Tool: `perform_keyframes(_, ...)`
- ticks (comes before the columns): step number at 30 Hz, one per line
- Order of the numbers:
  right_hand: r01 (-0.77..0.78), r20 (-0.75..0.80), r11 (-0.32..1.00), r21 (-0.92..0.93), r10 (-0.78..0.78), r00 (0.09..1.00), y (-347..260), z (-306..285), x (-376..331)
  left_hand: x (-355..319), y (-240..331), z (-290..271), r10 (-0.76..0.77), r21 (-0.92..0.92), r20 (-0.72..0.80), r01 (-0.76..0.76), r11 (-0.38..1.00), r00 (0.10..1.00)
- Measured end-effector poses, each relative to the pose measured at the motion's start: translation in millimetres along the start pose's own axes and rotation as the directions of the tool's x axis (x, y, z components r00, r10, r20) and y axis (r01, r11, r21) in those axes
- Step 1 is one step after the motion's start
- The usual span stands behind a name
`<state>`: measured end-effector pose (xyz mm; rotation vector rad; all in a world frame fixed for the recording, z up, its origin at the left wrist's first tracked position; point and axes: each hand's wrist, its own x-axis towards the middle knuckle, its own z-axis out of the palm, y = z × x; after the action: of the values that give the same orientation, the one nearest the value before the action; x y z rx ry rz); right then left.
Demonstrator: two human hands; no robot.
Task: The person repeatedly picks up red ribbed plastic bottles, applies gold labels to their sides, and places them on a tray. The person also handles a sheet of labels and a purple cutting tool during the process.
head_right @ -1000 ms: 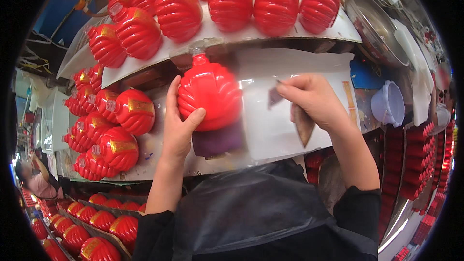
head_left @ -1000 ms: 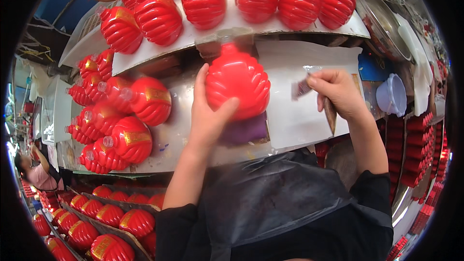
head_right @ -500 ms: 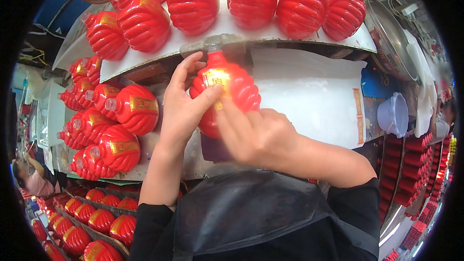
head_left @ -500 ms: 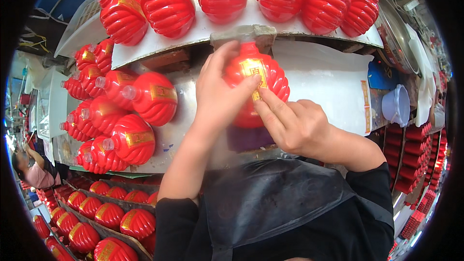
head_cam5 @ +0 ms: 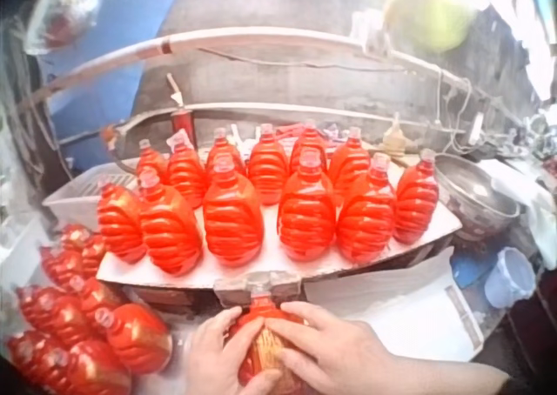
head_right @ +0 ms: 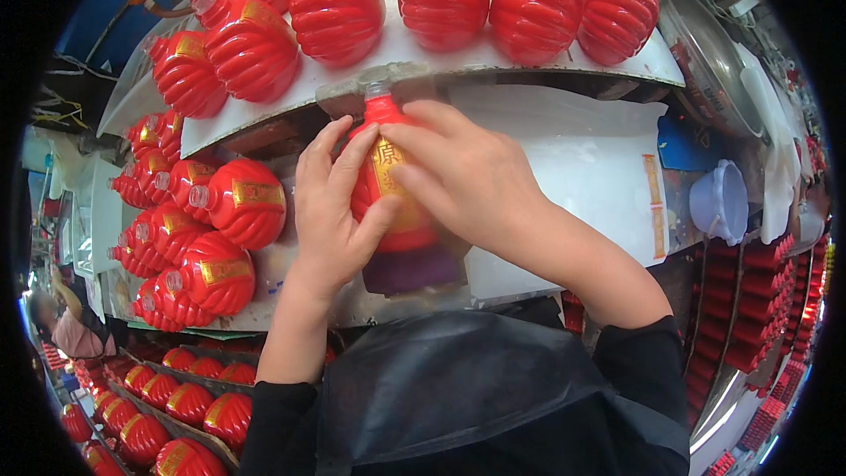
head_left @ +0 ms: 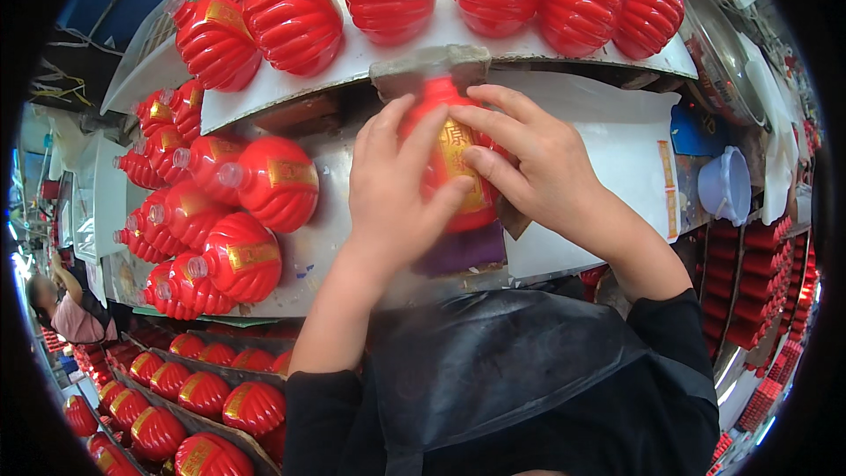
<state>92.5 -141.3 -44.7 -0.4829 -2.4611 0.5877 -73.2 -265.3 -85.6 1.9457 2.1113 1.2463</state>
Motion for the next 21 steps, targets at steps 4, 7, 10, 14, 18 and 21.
perform_keyframes(4,-0.088,0.027,0.996,0.003,0.088,0.996,2.6,6.5,-0.8,2.9,-2.8,-0.8,-0.086,-0.049,0.128,0.093,0.994,0.988)
perform_keyframes(7,-0.070,0.032,0.997,0.022,0.070,0.997,6.1,3.6,1.4,3.5,-4.4,-1.6,-0.096,-0.097,0.154,0.111,0.989,0.983)
perform_keyframes(10,-0.039,0.078,0.999,0.037,0.036,0.996,8.3,-0.7,5.0,1.8,-3.2,-3.7,-0.134,-0.185,0.146,0.160,0.970,0.980)
perform_keyframes(14,-0.096,0.202,0.995,-0.028,0.099,0.974,7.6,-2.0,4.3,2.0,-5.9,-3.2,-0.112,-0.189,0.185,0.147,0.971,0.976)
perform_keyframes(18,-0.060,0.175,0.998,-0.022,0.063,0.983,12.5,-1.2,4.9,-4.8,-12.1,2.4,-0.113,-0.218,0.163,0.147,0.965,0.980)
perform_keyframes(21,-0.148,0.173,0.980,0.130,0.124,0.977,17.8,-6.6,2.1,-14.3,-17.3,8.7,-0.228,-0.512,0.131,0.263,0.818,0.965)
